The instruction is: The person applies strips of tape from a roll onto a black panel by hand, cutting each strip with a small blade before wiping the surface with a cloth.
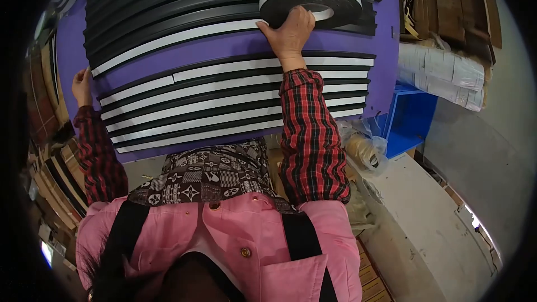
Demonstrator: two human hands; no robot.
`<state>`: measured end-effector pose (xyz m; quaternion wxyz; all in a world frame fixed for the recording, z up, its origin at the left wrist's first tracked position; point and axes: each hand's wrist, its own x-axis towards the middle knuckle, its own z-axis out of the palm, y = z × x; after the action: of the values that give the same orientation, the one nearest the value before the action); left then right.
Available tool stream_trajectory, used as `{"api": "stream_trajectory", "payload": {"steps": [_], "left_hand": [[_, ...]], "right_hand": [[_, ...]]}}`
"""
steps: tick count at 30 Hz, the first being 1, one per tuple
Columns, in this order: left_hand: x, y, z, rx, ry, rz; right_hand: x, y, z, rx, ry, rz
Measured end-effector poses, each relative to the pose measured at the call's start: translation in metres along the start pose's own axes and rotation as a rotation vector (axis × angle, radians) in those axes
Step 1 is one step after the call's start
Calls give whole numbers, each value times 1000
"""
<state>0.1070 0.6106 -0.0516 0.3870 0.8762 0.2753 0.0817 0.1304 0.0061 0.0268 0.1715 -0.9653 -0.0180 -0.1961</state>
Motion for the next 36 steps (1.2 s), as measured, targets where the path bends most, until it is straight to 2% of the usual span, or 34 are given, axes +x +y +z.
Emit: {"api": "stream_trajectory", "payload": {"steps": [1,2,3,4,5,6,8,9,11,14,17,19,20,30,32,35,36], "left_hand": [[-42,73,33,92,93,216],[-97,162,74,-99,-68,270],[-140,215,116,-48,-182,424],[-174,252,153,-95,-361,740],[-204,280,190,-179,-420,963],[-228,301,226,-150,-432,1071],[-253,320,264,94,-374,1079],[-254,315,267,206,-310,1110],[-254,318,264,257,-386,1072],[-259,320,260,402,-356,1079],[-261,319,259,500,-382,1067],[-264,321,258,512,-427,1035],[-265,322,257,537,-431,1011],[-268,328,256,631,-423,994],[-266,331,254,653,-416,1028],[-263,342,261,625,-285,1137],[-263,347,268,582,-235,1153]], "right_hand": [[2,-7,-7,89,19,50],[6,-16,-10,95,22,50],[10,-25,-13,604,49,183],[14,-29,-18,1112,77,313],[19,-30,-30,1376,107,372],[22,-19,-41,1639,136,429],[28,12,-69,1961,236,614],[31,26,-89,1865,373,641],[31,95,-111,1545,450,527],[37,175,-128,1229,692,719],[23,240,-104,412,544,568],[20,252,-95,151,295,623],[17,257,-91,-29,245,509],[13,264,-64,-248,188,339],[21,259,-73,-346,22,296],[46,263,-96,-364,92,266],[61,260,-100,-326,218,226]]}}
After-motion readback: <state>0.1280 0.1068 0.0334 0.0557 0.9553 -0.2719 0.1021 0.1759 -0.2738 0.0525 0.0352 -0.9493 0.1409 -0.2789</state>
